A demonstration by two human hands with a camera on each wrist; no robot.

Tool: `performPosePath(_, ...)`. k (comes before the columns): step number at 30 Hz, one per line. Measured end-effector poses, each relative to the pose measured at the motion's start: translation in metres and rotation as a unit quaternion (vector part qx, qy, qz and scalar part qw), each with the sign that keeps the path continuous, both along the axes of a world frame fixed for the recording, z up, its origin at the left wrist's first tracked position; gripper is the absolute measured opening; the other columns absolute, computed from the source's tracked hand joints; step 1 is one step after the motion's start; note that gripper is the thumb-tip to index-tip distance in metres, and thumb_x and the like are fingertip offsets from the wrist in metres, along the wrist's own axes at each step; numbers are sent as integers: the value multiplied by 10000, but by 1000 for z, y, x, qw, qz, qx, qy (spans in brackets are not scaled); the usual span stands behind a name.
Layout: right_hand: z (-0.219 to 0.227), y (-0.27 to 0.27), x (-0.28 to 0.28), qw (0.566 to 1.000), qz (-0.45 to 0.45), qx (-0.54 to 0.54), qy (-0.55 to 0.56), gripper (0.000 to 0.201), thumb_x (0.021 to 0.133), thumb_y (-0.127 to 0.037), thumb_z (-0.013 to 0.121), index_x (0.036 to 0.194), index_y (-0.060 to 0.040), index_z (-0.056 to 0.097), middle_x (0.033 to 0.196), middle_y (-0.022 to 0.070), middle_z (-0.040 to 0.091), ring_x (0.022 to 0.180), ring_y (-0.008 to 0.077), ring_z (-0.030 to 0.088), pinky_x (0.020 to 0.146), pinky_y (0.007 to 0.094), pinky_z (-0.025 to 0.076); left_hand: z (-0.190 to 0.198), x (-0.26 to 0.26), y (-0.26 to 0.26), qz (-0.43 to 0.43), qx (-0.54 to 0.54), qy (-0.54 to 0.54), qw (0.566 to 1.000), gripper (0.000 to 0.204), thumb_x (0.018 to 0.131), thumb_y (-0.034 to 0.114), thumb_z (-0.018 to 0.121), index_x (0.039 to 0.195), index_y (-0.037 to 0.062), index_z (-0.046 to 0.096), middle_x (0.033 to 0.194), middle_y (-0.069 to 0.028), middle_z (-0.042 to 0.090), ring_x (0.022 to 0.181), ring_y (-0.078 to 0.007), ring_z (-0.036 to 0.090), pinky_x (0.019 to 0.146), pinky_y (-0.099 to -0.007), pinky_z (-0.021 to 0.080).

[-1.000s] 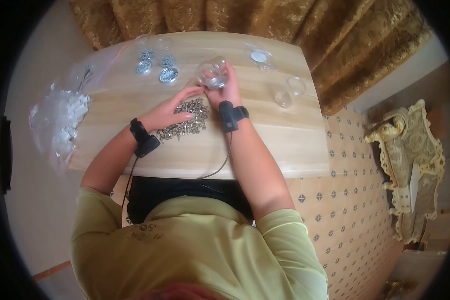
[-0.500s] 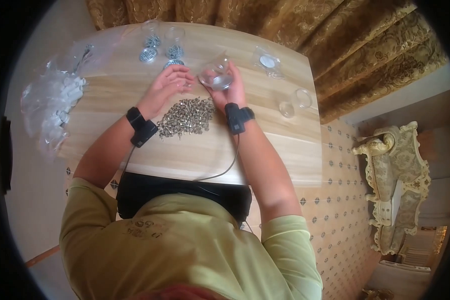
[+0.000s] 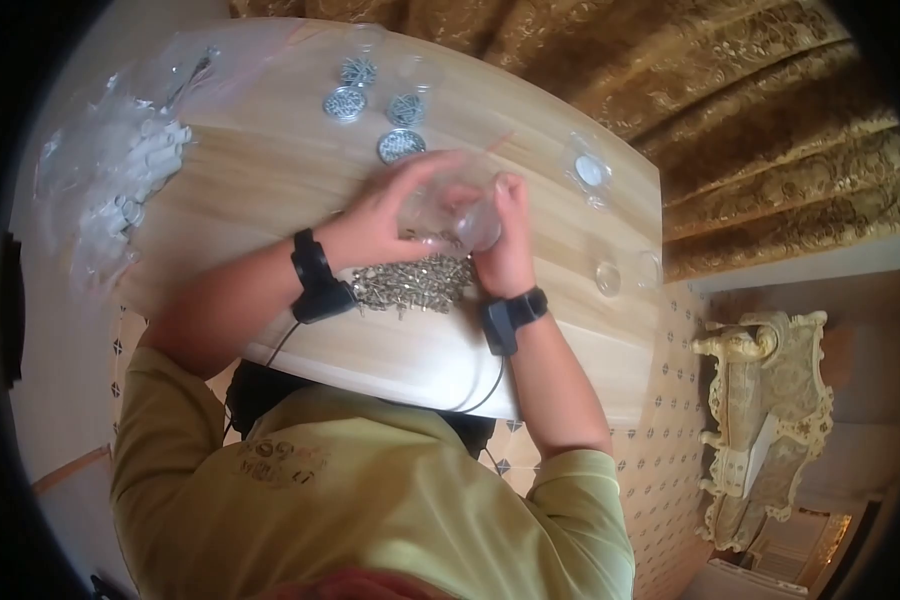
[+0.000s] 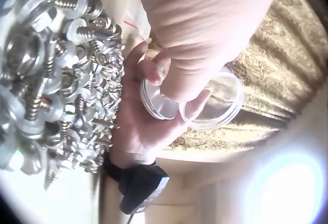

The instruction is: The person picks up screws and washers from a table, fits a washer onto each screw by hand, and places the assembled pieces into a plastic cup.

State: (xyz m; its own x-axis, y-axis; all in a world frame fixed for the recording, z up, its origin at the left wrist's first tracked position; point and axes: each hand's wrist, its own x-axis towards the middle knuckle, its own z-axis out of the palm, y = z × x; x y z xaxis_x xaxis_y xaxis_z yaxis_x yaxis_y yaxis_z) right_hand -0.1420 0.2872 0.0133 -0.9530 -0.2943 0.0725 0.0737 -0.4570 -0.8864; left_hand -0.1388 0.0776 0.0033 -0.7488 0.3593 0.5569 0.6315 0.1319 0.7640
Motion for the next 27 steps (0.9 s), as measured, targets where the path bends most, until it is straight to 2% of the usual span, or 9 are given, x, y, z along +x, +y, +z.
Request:
performPosePath(2, -3, -4, 3, 999, 4, 22, 36, 341, 1083, -447, 523, 1182, -132, 441, 1090, 169, 695, 1026, 265, 673, 893, 410, 557, 2, -2, 0, 40, -55, 123, 990, 871, 747, 199, 893, 1505, 144, 467, 1577, -130, 471, 1501, -360, 374, 1246, -516, 294)
performPosePath(6, -7, -9, 9, 997, 31, 35, 54, 421, 1062, -472, 557, 1237, -99, 473, 1092, 145, 686, 986, 237, 657, 867, 379, 543, 8, 0, -9, 55, -53, 170, 983, 857, 743, 204, 893, 1491, 138, 481, 1556, -112, 500, 1482, -355, 407, 1237, -510, 319)
performPosePath(9, -4, -10, 7, 998, 7, 29, 59, 402, 1060, -407, 582, 1270, -73, 507, 1103, 112, 679, 970, 203, 651, 858, 344, 531, 9, -1, -13, 57, -17, 154, 986, 840, 748, 182, 899, 1475, 104, 486, 1523, -128, 526, 1449, -338, 459, 1217, -479, 359)
performPosePath(11, -5, -2, 0, 997, -16, 38, 71, 367, 1056, -347, 610, 1272, -62, 530, 1112, 94, 675, 964, 183, 649, 855, 326, 525, 3, -1, -11, 59, 134, 30, 989, 780, 744, 241, 917, 1408, 89, 537, 1450, -113, 564, 1378, -306, 508, 1166, -442, 393)
performPosePath(13, -9, 7, -12, 950, -152, 229, 146, 231, 1028, -205, 670, 1182, -55, 585, 1076, 65, 679, 939, 142, 645, 843, 290, 514, -2, -6, -17, 61, 147, 25, 987, 765, 761, 241, 920, 1390, 65, 522, 1394, -123, 578, 1329, -268, 543, 1128, -412, 431)
performPosePath(14, -7, 12, -17, 945, -173, 243, 136, 160, 997, -100, 696, 1126, -50, 616, 1053, 52, 692, 959, 128, 652, 862, 283, 512, -6, -8, -20, 69, 146, -8, 987, 778, 767, 242, 920, 1399, 64, 503, 1377, -124, 585, 1312, -257, 556, 1115, -405, 444)
performPosePath(20, -8, 31, -32, 943, -179, 273, 67, 163, 1000, -80, 687, 1139, -23, 625, 1094, 57, 717, 1086, 150, 670, 949, 283, 505, -15, -12, -16, 20, 169, -135, 976, 834, 811, 250, 914, 1454, 49, 423, 1353, -144, 604, 1301, -254, 587, 1087, -395, 472)
performPosePath(22, -11, 33, -36, 917, -168, 332, 141, 185, 1007, -49, 666, 1179, 4, 622, 1124, 63, 727, 1099, 151, 668, 974, 281, 498, -17, -7, -15, 34, 71, -146, 986, 862, 837, 263, 902, 1494, 41, 389, 1419, -177, 586, 1332, -289, 580, 1082, -416, 483)
performPosePath(27, -17, 39, -34, 927, -172, 319, 100, 165, 1024, -47, 644, 1180, 6, 637, 1128, 69, 722, 1092, 152, 662, 994, 296, 496, -13, -3, -14, 59, -6, -141, 988, 844, 872, 251, 868, 1520, 28, 376, 1471, -221, 569, 1349, -326, 574, 1087, -419, 483)
